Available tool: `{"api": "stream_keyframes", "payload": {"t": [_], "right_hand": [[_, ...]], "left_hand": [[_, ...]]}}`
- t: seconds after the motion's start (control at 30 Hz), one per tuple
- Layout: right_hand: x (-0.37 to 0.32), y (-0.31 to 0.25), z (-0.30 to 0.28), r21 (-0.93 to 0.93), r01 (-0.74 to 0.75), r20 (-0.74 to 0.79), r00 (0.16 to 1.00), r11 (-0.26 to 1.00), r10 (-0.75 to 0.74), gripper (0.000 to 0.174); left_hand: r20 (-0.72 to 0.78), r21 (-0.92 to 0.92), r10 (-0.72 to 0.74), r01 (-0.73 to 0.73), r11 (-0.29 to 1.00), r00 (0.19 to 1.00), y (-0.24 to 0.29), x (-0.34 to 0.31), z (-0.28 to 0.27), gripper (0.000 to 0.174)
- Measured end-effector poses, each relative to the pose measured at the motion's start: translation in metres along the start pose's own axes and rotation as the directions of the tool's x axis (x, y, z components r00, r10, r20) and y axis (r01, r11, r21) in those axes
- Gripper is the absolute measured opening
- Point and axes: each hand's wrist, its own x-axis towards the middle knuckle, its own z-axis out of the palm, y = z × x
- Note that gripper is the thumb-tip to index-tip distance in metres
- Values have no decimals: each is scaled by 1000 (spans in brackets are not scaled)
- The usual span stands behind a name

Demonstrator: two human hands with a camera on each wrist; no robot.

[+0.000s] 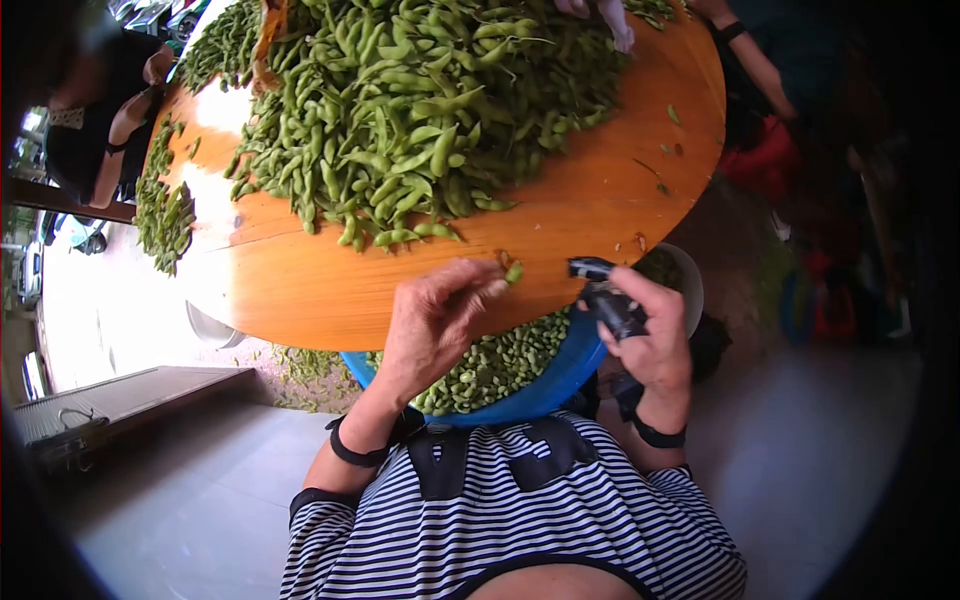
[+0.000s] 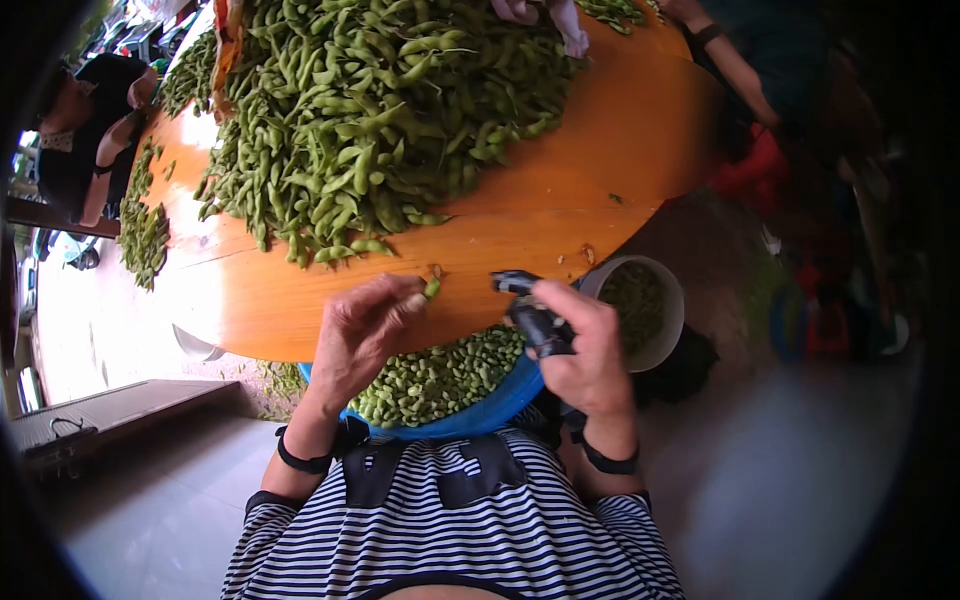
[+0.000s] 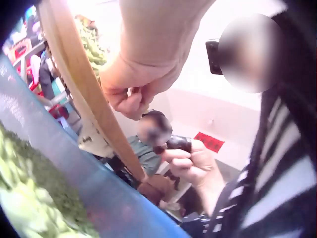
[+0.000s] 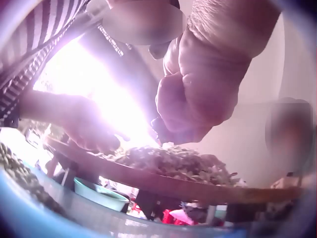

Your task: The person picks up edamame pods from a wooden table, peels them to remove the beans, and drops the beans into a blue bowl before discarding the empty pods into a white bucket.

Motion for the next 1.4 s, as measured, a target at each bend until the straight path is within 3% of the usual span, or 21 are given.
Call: {"api": "stream_keyframes", "payload": {"t": [0.03, 0.07, 0.13, 0.2, 0.3, 0.43, 0.5, 0.53, 0.6, 0.63, 0.67, 0.7, 0.77, 0.83, 0.9, 0.93, 1.0, 1.03, 1.1, 1.2, 1.4], "right_hand": [[2, -1, 6, 73, 1, 42, 999, 997, -4, 28], [3, -2, 10, 148, 0, 82, 997, 989, -13, 28], [3, 3, 11, 353, -53, 216, 976, 934, -26, 32], [4, 6, 10, 405, -55, 272, 960, 913, -63, 34], [4, 1, 12, 369, -98, 254, 967, 924, 1, 36], [6, 8, 15, 285, -43, 224, 974, 958, -22, 38], [6, 14, 15, 423, -84, 259, 965, 902, -31, 37], [7, 20, 14, 424, -85, 258, 966, 902, -31, 37], [7, 31, 13, 690, -170, 329, 939, 703, -96, 38], [6, 29, 13, 691, -171, 329, 939, 702, -96, 38], [6, 22, 12, 605, -137, 304, 950, 784, -68, 36], [6, 18, 12, 509, -106, 276, 960, 855, -45, 34], [3, 16, 19, 478, -59, 209, 977, 876, -48, 31], [2, 15, 20, 443, -14, 135, 989, 897, -52, 29], [2, 9, 18, 207, 2, 142, 989, 978, -33, 28], [1, 6, 17, 209, 3, 144, 989, 978, -34, 28], [-1, 3, 15, 428, -165, 219, 973, 889, 76, 32], [-1, 3, 15, 427, -164, 219, 973, 889, 74, 32], [-3, 4, 19, 244, -96, 182, 982, 965, 52, 33], [-5, -3, 26, 223, -50, 151, 988, 973, 16, 34], [-6, 2, 29, 353, -88, 152, 988, 932, 36, 36]], "left_hand": [[101, -275, -215, 235, 932, 971, 11, -3, 6, 16], [110, -277, -213, 235, 932, 971, 11, -3, 8, 16], [268, -480, -296, 393, 784, 917, 10, -3, 11, 16], [262, -484, -285, 381, 787, 922, 7, -4, 17, 13], [75, -200, -90, 103, 974, 993, -2, -6, 25, 12], [59, -93, -6, 11, 996, 998, -2, -6, 24, 12], [246, -471, -247, 338, 815, 937, 0, -6, 18, 14], [247, -470, -248, 339, 815, 937, 1, -6, 17, 14], [425, -609, -332, 538, 583, 842, 2, -6, 16, 17], [424, -616, -323, 530, 582, 846, 1, -7, 18, 19], [423, -616, -323, 530, 583, 847, 2, -7, 20, 19], [378, -564, -317, 488, 667, 870, 6, -8, 21, 18], [290, -495, -275, 389, 777, 917, 10, -11, 25, 17], [287, -499, -272, 385, 776, 919, 10, -11, 25, 15], [281, -504, -270, 381, 775, 921, 11, -11, 25, 14], [265, -545, -310, 407, 733, 913, 12, -10, 24, 13], [248, -583, -349, 427, 691, 903, 13, -8, 23, 13], [236, -611, -337, 409, 677, 911, 12, -7, 23, 12], [227, -637, -325, 393, 663, 918, 9, -6, 24, 13], [201, -642, -316, 368, 673, 927, 4, -6, 26, 10], [139, -665, -297, 311, 679, 945, 4, -5, 31, 9]]}}
